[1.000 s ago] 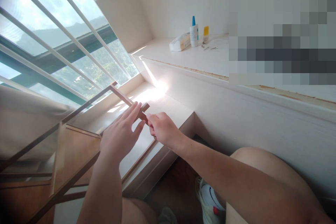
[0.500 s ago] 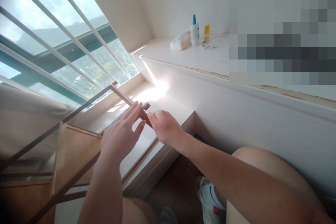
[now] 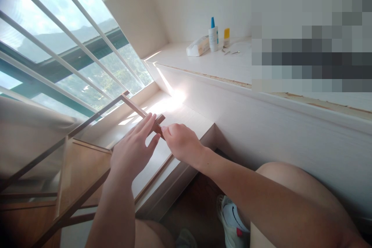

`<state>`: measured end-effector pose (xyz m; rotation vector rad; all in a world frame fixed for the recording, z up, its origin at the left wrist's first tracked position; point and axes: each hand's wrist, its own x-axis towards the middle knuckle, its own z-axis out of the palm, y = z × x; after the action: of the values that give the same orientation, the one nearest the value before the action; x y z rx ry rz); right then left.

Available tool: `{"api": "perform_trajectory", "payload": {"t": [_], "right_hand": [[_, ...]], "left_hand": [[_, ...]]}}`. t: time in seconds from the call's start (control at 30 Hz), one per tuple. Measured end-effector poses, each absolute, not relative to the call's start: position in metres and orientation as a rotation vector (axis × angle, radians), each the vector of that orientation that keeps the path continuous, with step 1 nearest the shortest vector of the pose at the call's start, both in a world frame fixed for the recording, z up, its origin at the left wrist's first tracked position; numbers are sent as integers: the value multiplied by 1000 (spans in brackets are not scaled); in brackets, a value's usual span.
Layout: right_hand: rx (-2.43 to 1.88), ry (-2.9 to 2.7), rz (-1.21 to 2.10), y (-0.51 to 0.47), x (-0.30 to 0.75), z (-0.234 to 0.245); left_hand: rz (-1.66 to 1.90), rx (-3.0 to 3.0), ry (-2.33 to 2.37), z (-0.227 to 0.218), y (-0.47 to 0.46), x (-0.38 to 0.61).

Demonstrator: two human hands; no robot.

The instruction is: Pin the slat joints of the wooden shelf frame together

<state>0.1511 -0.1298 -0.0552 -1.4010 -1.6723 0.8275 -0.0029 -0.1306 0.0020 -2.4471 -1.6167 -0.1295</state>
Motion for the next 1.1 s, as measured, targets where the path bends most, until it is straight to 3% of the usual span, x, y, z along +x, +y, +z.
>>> {"api": "perform_trajectory", "payload": {"t": [0.27,0.43,0.57,0.83,1.1], "right_hand": [[-1727,-2007,323,-141,150,-38],[-1733,-2022,278,-142,150,-36],[-1571,-1859,565,-134,151,-46],[-969,-1003,1664,-128,143,-55],[-837,-795,1792,-137,141,-49]], "left_hand": [[-147,-2459,-1604,1,-130,-4],[-155,-2464,-1614,1,-130,-4],[-159,-2467,-1616,1,-131,-4],[-133,-2454,-1606,1,-130,-4],[-129,-2440,-1600,0,-129,-4]]}}
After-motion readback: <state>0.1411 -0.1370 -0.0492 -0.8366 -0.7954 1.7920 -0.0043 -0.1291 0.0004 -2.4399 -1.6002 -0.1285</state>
